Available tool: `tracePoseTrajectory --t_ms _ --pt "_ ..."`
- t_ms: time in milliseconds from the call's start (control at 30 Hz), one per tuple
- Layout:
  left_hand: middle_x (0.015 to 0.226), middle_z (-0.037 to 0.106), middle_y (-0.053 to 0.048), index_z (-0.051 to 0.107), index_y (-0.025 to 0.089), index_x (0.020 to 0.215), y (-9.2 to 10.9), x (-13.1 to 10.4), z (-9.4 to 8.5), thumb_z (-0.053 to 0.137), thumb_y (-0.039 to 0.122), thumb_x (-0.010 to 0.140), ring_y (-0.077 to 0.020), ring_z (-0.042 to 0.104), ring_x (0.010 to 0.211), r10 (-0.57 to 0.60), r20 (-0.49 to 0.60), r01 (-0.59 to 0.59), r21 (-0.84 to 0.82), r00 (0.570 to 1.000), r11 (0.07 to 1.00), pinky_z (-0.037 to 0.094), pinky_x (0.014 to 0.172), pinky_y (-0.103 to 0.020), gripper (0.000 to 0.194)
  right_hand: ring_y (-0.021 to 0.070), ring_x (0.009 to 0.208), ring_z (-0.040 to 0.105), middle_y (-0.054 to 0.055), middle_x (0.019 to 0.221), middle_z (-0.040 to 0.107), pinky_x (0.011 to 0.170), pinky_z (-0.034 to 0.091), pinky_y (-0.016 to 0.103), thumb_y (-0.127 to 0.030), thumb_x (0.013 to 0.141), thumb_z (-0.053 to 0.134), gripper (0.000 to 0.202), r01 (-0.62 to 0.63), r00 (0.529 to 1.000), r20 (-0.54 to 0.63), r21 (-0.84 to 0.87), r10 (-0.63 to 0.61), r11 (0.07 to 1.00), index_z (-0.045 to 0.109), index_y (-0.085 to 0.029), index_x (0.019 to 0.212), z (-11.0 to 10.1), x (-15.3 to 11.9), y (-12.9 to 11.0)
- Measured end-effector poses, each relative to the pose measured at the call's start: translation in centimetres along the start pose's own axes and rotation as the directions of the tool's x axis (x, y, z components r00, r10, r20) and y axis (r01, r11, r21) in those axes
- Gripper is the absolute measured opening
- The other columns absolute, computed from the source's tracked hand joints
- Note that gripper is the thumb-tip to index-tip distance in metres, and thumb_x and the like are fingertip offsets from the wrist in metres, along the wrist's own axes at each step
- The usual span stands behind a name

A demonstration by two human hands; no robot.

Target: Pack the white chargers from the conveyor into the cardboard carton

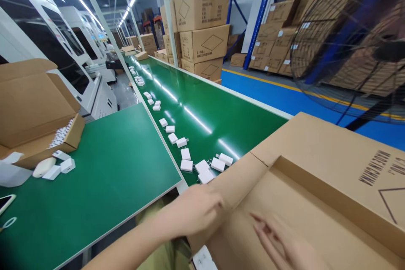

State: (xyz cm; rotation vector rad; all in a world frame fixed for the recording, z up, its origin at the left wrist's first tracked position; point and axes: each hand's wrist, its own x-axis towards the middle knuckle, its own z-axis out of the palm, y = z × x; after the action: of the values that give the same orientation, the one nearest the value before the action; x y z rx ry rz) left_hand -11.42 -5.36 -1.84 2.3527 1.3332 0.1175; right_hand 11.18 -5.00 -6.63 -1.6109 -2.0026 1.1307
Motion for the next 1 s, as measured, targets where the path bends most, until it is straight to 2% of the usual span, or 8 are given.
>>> tracePoseTrajectory --t_ms 67,133,233,333,467,633,800,1000 --pt "0.092 0.062 -0.01 0.058 0.014 0.092 -1.5 0.8 -0.2 0.039 0.015 0.079 -0.0225 0.055 0.087 -0.282 -0.086 0.29 0.088 0.955 0.953 0.041 0.074 -0.033 0.023 0.0269 0.092 0.056 0.009 0.101 0.062 0.082 0.045 0.039 -0.039 0.082 0.04 0.034 0.176 0.983 0.022 -0.367 -0.18 0.913 0.06 -0.021 0.103 -1.0 4.1 -2.1" --pt "0.094 0.06 -0.013 0.056 0.011 0.094 -2.6 2.1 0.9 0.043 0.015 0.078 -0.0248 0.053 0.091 -0.45 -0.16 0.469 0.11 0.878 0.876 0.039 0.076 -0.035 0.021 0.0253 0.095 0.054 0.011 0.102 0.06 0.082 0.045 0.037 -0.027 0.083 0.038 0.029 0.288 0.952 0.087 -0.586 -0.294 0.758 0.059 -0.017 0.101 -0.3 8.0 -4.1" --pt "0.093 0.06 -0.013 0.055 0.01 0.097 -3.3 4.3 3.6 0.046 0.016 0.079 -0.0246 0.054 0.089 -0.563 -0.206 0.585 0.065 0.801 0.809 0.037 0.077 -0.035 0.021 0.0304 0.094 0.052 0.015 0.096 0.059 0.078 0.044 0.041 -0.013 0.077 0.046 0.02 0.333 0.929 0.123 -0.684 -0.348 0.649 0.061 -0.014 0.09 2.3 12.2 -6.1" --pt "0.089 0.061 -0.014 0.053 0.009 0.104 -3.2 5.6 5.1 0.042 0.012 0.081 -0.0231 0.056 0.084 -0.621 -0.229 0.646 0.045 0.749 0.762 0.037 0.074 -0.034 0.025 0.035 0.094 0.05 0.019 0.095 0.058 0.073 0.042 0.043 -0.008 0.071 0.05 0.014 0.331 0.923 0.121 -0.736 -0.366 0.591 0.06 -0.012 0.08 3.9 14.1 -6.8" --pt "0.087 0.06 -0.013 0.055 0.008 0.1 -3.1 5.6 3.5 0.05 0.022 0.079 -0.0234 0.055 0.082 -0.57 -0.284 0.607 0.058 0.771 0.792 0.038 0.073 -0.034 0.026 0.0313 0.088 0.053 0.016 0.09 0.06 0.069 0.041 0.038 -0.017 0.076 0.05 0.007 0.278 0.944 0.093 -0.744 -0.317 0.608 0.057 -0.016 0.077 2.8 15.0 -6.9" --pt "0.088 0.059 -0.012 0.056 0.01 0.092 -4.3 6.3 0.8 0.046 0.031 0.083 -0.0229 0.055 0.083 -0.494 -0.331 0.548 0.09 0.804 0.832 0.038 0.072 -0.033 0.024 0.0221 0.067 0.06 0.008 0.074 0.063 0.054 0.04 0.029 -0.033 0.085 0.039 0.022 0.11 0.991 0.022 -0.708 -0.135 0.698 0.053 -0.017 0.083 0.3 15.8 -6.8" --pt "0.095 0.06 -0.014 0.054 0.008 0.1 -4.7 7.2 1.5 0.056 0.032 0.078 -0.0244 0.053 0.088 -0.534 -0.213 0.566 0.141 0.818 0.812 0.038 0.072 -0.033 0.033 0.0227 0.063 0.06 0.009 0.073 0.063 0.053 0.04 0.03 -0.035 0.087 0.037 0.025 -0.001 1.0 -0.006 -0.748 -0.004 0.664 0.054 -0.016 0.087 -0.8 15.7 -6.0" --pt "0.095 0.06 -0.014 0.055 0.007 0.097 -3.6 7.9 2.2 0.056 0.031 0.077 -0.0252 0.051 0.091 -0.569 -0.132 0.583 0.14 0.812 0.8 0.037 0.078 -0.034 0.032 0.0187 0.087 0.055 0.006 0.094 0.059 0.077 0.045 0.038 -0.034 0.087 0.049 0.022 -0.017 0.998 0.021 -0.831 0.061 0.555 0.057 -0.014 0.089 -1.2 16.4 -6.1"
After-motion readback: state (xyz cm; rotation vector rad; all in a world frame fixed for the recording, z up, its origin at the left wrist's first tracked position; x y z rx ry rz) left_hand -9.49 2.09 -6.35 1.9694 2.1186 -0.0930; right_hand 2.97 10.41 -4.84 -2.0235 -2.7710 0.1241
